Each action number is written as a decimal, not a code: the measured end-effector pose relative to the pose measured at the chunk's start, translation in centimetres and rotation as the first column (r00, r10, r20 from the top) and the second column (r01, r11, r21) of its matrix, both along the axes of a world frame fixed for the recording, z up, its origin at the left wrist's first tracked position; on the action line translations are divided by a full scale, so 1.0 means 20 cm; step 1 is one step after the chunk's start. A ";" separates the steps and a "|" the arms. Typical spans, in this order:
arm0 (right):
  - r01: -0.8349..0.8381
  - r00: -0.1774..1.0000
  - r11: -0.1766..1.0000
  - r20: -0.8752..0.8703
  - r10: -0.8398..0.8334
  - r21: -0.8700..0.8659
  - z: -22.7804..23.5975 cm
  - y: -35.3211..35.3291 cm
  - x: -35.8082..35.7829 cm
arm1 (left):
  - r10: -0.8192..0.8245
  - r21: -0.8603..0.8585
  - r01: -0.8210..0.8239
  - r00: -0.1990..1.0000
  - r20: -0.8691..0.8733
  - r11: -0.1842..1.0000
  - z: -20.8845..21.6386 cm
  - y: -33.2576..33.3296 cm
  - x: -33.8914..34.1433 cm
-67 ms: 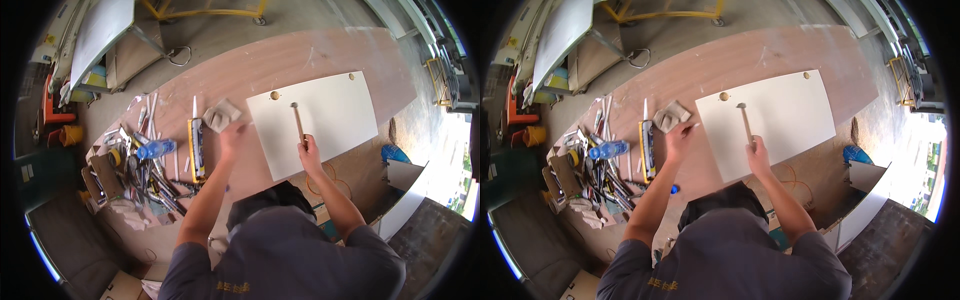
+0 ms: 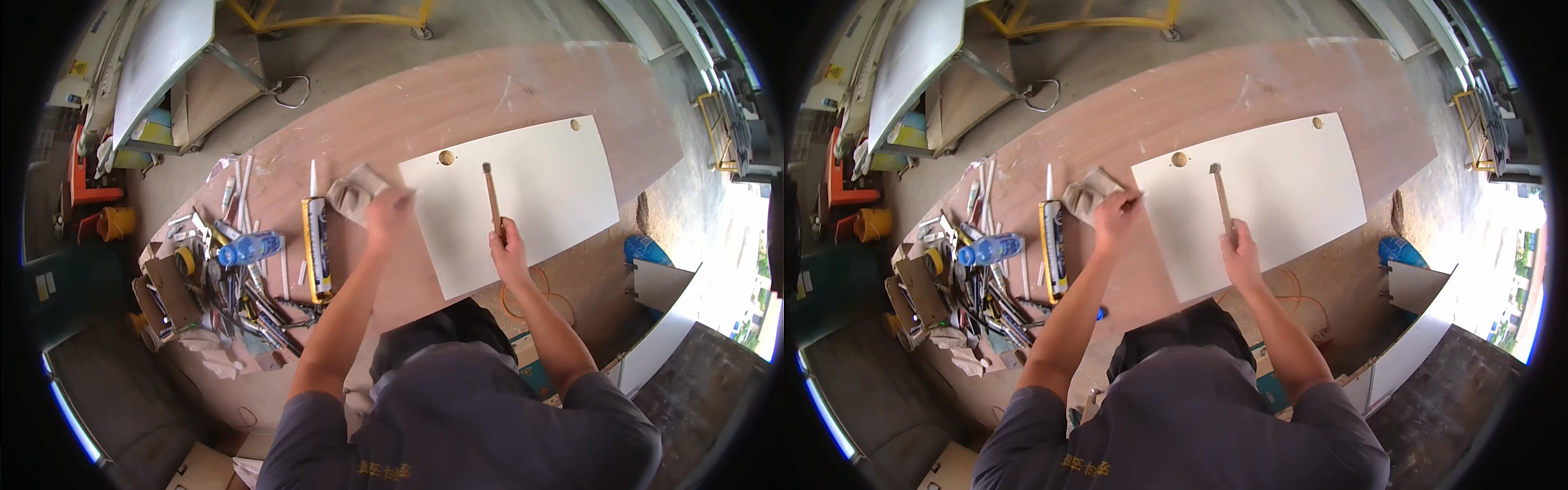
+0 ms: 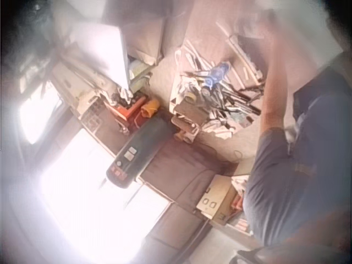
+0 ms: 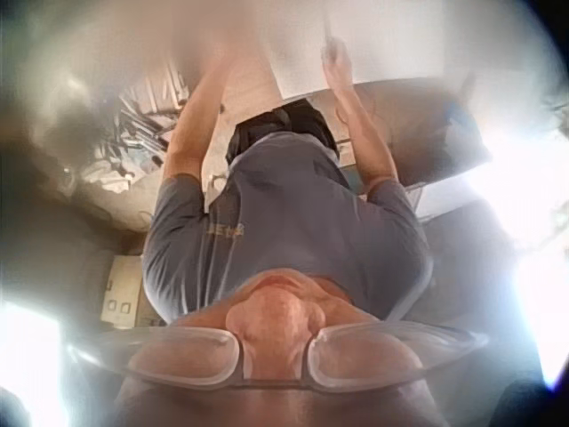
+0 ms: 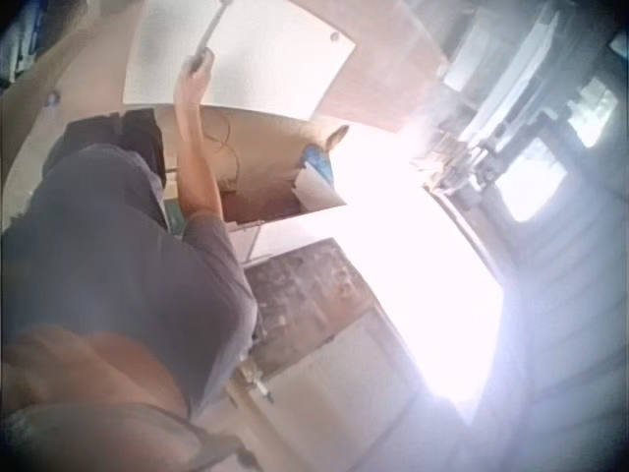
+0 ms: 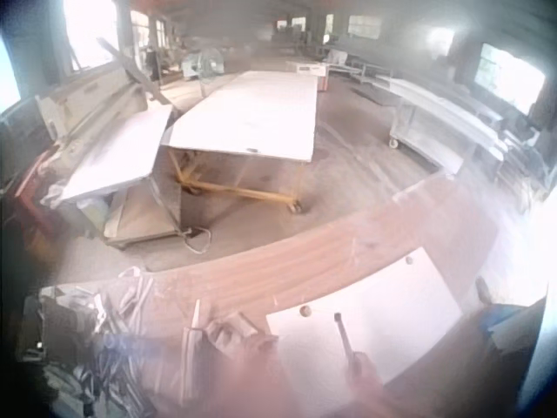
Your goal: The person wipes a white panel with a cloth, uses an air nozzle to clean another panel on a machine, and then hammers small components into holes on a panel before applying sealant.
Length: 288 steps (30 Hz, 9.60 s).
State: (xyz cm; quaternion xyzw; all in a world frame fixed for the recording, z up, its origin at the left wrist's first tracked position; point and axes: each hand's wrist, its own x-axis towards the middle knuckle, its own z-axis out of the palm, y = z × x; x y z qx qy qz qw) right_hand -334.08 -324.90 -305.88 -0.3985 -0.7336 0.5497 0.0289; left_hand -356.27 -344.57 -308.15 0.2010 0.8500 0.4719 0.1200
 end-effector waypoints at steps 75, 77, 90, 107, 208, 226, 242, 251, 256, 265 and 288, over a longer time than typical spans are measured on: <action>-0.330 0.933 0.897 -0.042 0.357 0.293 0.05 0.11 -0.25 | -0.224 -0.208 0.194 0.966 -0.129 0.959 0.06 0.53 -0.30; -0.340 0.932 0.900 -0.032 0.362 0.275 0.06 0.11 -0.26 | -0.224 -0.229 0.189 0.965 -0.138 0.955 0.04 0.53 -0.30; -0.239 0.923 0.888 -0.192 0.333 0.392 0.09 0.12 -0.26 | -0.207 -0.194 0.186 0.974 -0.095 0.963 0.04 0.55 -0.29; -0.362 0.913 0.819 -0.009 0.408 0.445 0.03 0.10 -0.21 | -0.092 -0.012 0.092 0.996 0.003 0.996 0.02 0.49 -0.30; -0.142 0.979 0.933 -0.095 0.183 0.331 0.21 1.72 0.25 | -0.383 -0.054 0.389 0.855 -0.349 0.919 0.13 2.36 0.05; -0.104 0.956 0.826 -0.173 0.236 0.554 0.26 1.71 0.19 | -0.237 0.067 0.246 0.964 -0.123 0.967 0.13 2.32 0.05; -0.289 0.950 0.838 0.031 0.310 0.463 0.17 1.80 0.26 | -0.022 0.284 0.007 0.999 0.049 0.959 0.22 2.04 0.26; -0.593 0.762 0.786 -0.194 0.618 0.176 0.37 1.44 0.39 | 0.158 0.271 -0.428 0.736 0.658 0.862 0.35 1.72 1.06; -0.790 0.610 0.611 -0.036 0.791 0.036 0.33 1.27 0.50 | 0.637 -0.322 -0.585 0.767 0.081 0.744 0.16 0.59 1.05; -0.749 0.662 0.658 0.133 0.738 0.078 0.37 0.81 0.35 | 0.538 -0.544 -0.673 0.735 -0.412 0.502 0.12 -0.47 0.78; -0.301 0.943 0.954 -0.155 0.296 -0.009 0.84 0.53 0.83 | -0.480 0.488 -0.566 0.176 0.859 0.665 0.84 0.71 0.88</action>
